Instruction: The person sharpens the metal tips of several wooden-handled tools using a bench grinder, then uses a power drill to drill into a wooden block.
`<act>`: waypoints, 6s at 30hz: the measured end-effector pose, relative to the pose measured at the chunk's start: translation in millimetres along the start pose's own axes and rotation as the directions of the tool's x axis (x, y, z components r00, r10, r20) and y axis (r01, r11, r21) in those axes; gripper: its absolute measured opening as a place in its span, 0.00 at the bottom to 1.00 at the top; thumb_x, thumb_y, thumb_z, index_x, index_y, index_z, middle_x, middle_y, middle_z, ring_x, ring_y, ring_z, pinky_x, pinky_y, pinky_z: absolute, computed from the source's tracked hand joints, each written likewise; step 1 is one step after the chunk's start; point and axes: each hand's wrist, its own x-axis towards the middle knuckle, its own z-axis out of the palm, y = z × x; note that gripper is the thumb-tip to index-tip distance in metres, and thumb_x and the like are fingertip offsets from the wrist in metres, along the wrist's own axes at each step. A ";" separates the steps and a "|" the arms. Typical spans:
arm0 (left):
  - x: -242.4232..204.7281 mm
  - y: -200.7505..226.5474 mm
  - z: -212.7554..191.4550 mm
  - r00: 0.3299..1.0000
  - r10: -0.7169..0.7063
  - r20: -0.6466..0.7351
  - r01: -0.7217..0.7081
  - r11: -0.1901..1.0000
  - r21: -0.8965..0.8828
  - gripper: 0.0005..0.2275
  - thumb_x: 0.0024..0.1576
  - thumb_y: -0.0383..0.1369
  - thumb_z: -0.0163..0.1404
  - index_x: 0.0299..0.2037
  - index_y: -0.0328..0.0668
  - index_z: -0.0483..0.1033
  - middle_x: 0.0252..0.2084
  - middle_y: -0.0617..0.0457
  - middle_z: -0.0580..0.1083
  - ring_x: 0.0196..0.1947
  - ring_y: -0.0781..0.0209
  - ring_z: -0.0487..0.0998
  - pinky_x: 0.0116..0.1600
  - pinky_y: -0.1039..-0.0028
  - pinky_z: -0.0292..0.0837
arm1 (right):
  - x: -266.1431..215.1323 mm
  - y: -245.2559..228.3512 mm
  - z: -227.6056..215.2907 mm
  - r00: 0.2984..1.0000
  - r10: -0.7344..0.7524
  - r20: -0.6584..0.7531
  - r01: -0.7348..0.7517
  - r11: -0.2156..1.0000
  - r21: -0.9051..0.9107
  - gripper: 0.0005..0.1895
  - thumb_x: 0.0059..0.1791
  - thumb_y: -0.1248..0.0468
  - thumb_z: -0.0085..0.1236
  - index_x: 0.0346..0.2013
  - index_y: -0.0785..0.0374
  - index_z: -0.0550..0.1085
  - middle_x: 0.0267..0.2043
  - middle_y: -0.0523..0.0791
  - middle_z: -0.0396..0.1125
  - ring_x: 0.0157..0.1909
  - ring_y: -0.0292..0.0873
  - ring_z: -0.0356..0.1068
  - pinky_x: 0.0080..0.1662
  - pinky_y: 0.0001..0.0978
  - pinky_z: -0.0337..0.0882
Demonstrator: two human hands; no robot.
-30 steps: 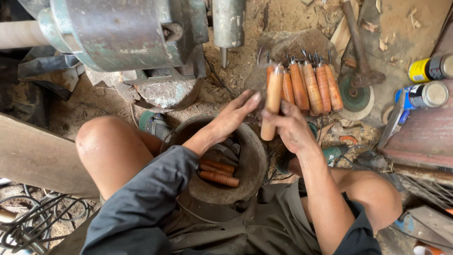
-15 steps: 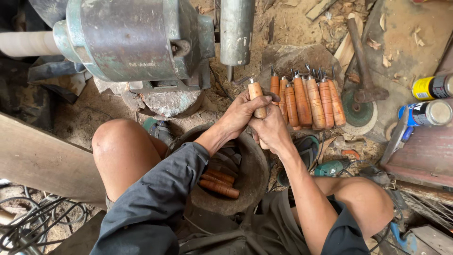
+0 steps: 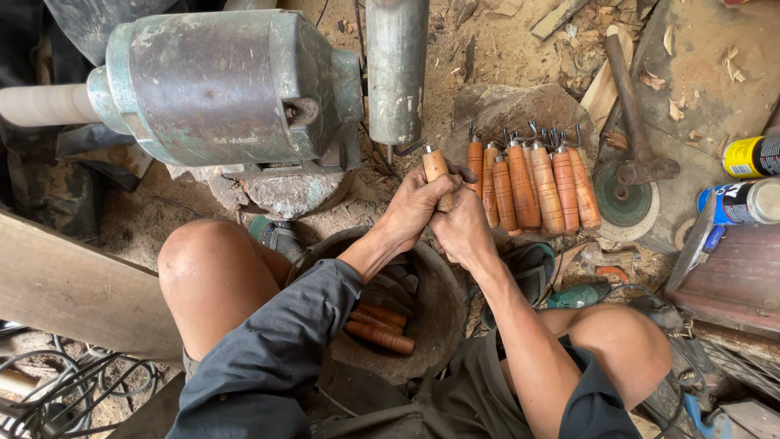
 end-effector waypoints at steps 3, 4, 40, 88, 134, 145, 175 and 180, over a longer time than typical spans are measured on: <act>0.6 1.1 2.1 1.000 -0.005 0.008 0.005 1.000 0.008 0.09 0.61 0.29 0.51 0.47 0.30 0.71 0.46 0.46 0.76 0.42 0.62 0.76 0.52 0.69 0.75 | 1.0 1.4 0.3 1.000 0.016 -0.025 -0.016 1.000 -0.006 0.08 0.48 0.74 0.53 0.42 0.70 0.72 0.21 0.46 0.68 0.15 0.38 0.67 0.17 0.31 0.66; 0.7 2.4 2.6 1.000 -0.003 0.016 0.003 1.000 0.008 0.09 0.60 0.29 0.51 0.47 0.30 0.72 0.46 0.46 0.77 0.42 0.62 0.76 0.52 0.69 0.75 | 1.1 1.3 0.4 0.999 0.012 -0.036 -0.013 1.000 -0.018 0.08 0.48 0.74 0.53 0.42 0.71 0.73 0.21 0.46 0.68 0.15 0.38 0.67 0.17 0.30 0.66; -41.7 21.1 7.6 0.975 -0.188 0.121 0.186 0.982 0.028 0.18 0.60 0.41 0.54 0.52 0.35 0.69 0.44 0.44 0.77 0.39 0.58 0.80 0.42 0.68 0.81 | -40.1 21.4 -0.4 0.976 0.034 0.213 -0.121 0.903 0.413 0.06 0.47 0.73 0.54 0.38 0.71 0.69 0.23 0.46 0.66 0.17 0.39 0.68 0.19 0.32 0.71; -35.4 11.6 -23.2 0.972 -0.100 -0.211 0.135 0.978 0.158 0.12 0.58 0.29 0.51 0.48 0.32 0.68 0.36 0.49 0.73 0.34 0.62 0.75 0.40 0.69 0.77 | -22.4 11.1 42.4 0.987 0.094 0.130 -0.117 0.977 0.180 0.04 0.47 0.75 0.50 0.27 0.72 0.69 0.17 0.46 0.64 0.12 0.39 0.65 0.15 0.32 0.68; -40.2 28.3 15.2 0.998 0.018 0.053 -0.016 0.999 -0.036 0.07 0.63 0.31 0.47 0.43 0.32 0.70 0.40 0.44 0.79 0.40 0.60 0.80 0.50 0.68 0.79 | -51.1 -22.9 24.0 0.951 -0.252 -0.182 0.182 0.926 -0.331 0.19 0.47 0.68 0.60 0.51 0.71 0.71 0.37 0.55 0.75 0.40 0.50 0.79 0.40 0.41 0.77; -58.1 18.8 13.8 0.979 -0.090 -0.185 0.144 0.941 0.307 0.16 0.63 0.40 0.53 0.50 0.34 0.69 0.40 0.45 0.76 0.38 0.62 0.78 0.46 0.68 0.80 | -81.0 27.2 36.0 0.947 -0.286 -0.148 0.210 0.897 -0.389 0.31 0.46 0.71 0.62 0.57 0.77 0.57 0.41 0.59 0.68 0.38 0.56 0.76 0.38 0.44 0.80; -56.8 61.2 -55.7 0.942 -0.172 -0.288 0.207 0.974 0.095 0.06 0.56 0.26 0.45 0.40 0.32 0.69 0.30 0.45 0.74 0.31 0.57 0.76 0.39 0.67 0.76 | -23.0 22.0 118.4 0.992 -0.008 0.126 -0.051 0.886 0.461 0.07 0.42 0.79 0.48 0.34 0.72 0.68 0.21 0.46 0.65 0.14 0.41 0.66 0.16 0.34 0.66; -53.9 56.2 -62.0 0.956 -0.149 -0.252 0.189 0.972 0.142 0.04 0.57 0.25 0.46 0.39 0.32 0.69 0.31 0.49 0.73 0.31 0.60 0.74 0.39 0.71 0.75 | -19.8 21.7 125.3 0.997 0.083 -0.002 -0.080 0.969 0.233 0.10 0.44 0.78 0.47 0.39 0.71 0.68 0.22 0.49 0.67 0.17 0.45 0.69 0.18 0.37 0.67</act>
